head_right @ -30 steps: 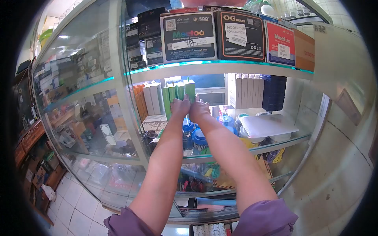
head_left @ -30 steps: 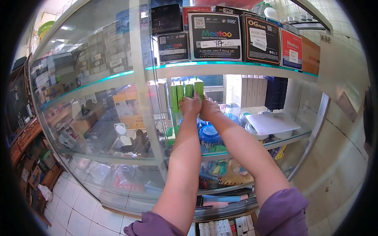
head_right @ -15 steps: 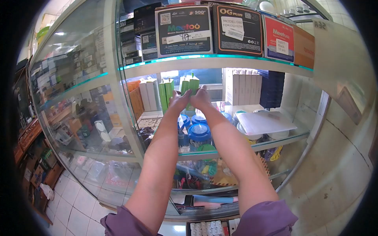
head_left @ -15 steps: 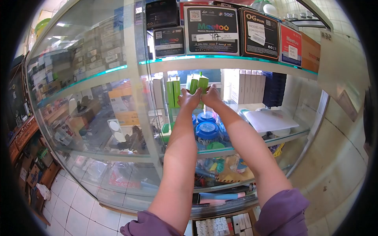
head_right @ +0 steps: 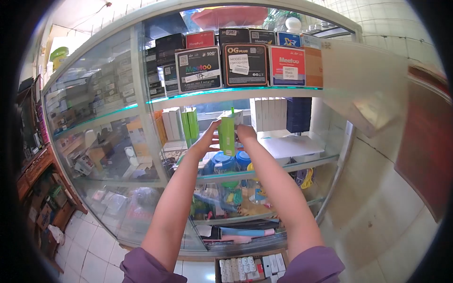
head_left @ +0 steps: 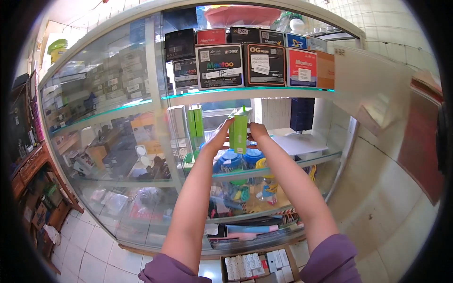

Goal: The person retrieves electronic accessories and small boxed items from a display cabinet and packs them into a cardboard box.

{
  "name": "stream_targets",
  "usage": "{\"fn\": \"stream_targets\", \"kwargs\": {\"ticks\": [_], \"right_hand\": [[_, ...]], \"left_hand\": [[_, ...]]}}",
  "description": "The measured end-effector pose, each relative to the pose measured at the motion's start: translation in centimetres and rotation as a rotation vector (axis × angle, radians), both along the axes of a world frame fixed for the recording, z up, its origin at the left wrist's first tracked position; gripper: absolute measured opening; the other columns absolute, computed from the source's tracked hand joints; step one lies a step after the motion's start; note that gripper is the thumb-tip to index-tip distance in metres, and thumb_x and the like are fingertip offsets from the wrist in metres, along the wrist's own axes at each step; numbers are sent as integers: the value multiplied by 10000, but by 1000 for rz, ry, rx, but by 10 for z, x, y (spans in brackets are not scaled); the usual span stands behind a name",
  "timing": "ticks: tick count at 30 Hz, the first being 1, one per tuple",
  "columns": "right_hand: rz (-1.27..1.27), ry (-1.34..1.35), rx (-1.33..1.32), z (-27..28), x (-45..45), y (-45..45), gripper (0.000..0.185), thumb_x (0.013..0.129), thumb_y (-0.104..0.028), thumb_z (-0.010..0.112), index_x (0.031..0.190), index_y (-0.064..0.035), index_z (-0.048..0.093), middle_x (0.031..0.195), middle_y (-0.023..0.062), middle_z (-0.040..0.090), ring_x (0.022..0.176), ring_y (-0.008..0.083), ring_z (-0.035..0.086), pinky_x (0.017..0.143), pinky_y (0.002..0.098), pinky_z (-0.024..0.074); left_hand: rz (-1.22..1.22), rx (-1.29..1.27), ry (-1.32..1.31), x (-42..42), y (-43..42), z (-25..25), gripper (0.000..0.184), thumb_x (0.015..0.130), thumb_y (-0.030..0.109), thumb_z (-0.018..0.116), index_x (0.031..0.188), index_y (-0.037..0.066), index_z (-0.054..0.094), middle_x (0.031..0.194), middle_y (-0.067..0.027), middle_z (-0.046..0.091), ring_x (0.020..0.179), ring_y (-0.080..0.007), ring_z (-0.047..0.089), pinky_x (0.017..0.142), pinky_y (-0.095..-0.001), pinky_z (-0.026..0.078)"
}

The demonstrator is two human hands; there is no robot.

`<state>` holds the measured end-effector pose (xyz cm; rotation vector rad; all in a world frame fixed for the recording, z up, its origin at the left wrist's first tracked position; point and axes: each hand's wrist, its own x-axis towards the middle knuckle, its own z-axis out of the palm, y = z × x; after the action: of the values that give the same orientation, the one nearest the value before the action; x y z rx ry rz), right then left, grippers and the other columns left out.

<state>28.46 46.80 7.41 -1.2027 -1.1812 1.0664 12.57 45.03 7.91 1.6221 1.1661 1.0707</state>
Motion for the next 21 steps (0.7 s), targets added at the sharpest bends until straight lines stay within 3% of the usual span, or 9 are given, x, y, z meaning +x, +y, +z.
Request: {"fn": "stream_targets", "kwargs": {"ticks": [2,3,6,10,13,14,16,18,21], "right_hand": [[-16,29,-24,-2,5,-33,416,891,-387,413,1088,-64,585,989,123,575,912,254,582,667,506,498],[-11,58,-44,0,7,-52,496,889,-459,401,1160,-72,554,1051,134,566,988,271,559,717,513,479],[36,45,-12,-4,18,-108,590,879,-545,393,1212,-77,528,1110,150,556,997,278,554,729,516,478],[30,-106,11,-8,19,-192,659,877,-602,365,1232,-67,515,1165,162,547,1023,292,553,754,520,479],[74,-76,-36,-9,21,-259,645,875,-644,315,1127,-108,569,1045,78,597,957,219,562,806,476,422],[113,-112,-21,-13,25,-274,654,880,-642,313,1146,-100,563,1054,80,595,962,224,562,812,474,427],[139,-148,-29,-30,35,-304,663,885,-640,310,1165,-92,557,1063,82,594,966,229,562,818,472,431],[146,-175,-9,-46,44,-331,693,915,-583,306,1194,9,535,1166,165,563,1035,304,565,810,469,493],[160,-148,-82,-86,60,-359,690,904,-622,306,1203,-45,538,1112,128,587,990,266,576,807,459,487]], "left_hand": [[-41,-25,-110,6,-29,-4,970,725,841,306,1434,180,286,1321,-205,443,1218,-324,443,946,-469,381],[-41,-61,-108,7,-49,1,1003,732,843,287,1421,114,293,1293,-215,453,1199,-324,452,947,-457,384],[5,-24,-143,13,-108,-1,975,767,830,266,1359,63,381,1185,-210,520,1081,-300,518,912,-415,417],[94,-43,-113,14,-190,0,878,810,748,394,1344,51,383,978,-177,582,831,-238,593,710,-346,514],[146,7,-123,18,-254,-9,811,843,649,472,1359,36,348,979,-168,564,774,-219,600,672,-327,530],[122,-17,-119,17,-273,-13,719,859,623,467,1275,43,384,1049,-209,546,891,-244,620,750,-320,538],[97,-33,-142,24,-310,-26,720,864,579,501,1286,12,364,1093,-242,530,906,-259,614,773,-323,534],[70,-74,-174,31,-327,-53,722,863,550,524,1289,-8,355,1112,-262,519,929,-273,611,794,-333,532],[28,-151,-230,43,-348,-97,732,861,500,565,1287,-50,339,1140,-294,502,979,-295,602,829,-352,527]]}}
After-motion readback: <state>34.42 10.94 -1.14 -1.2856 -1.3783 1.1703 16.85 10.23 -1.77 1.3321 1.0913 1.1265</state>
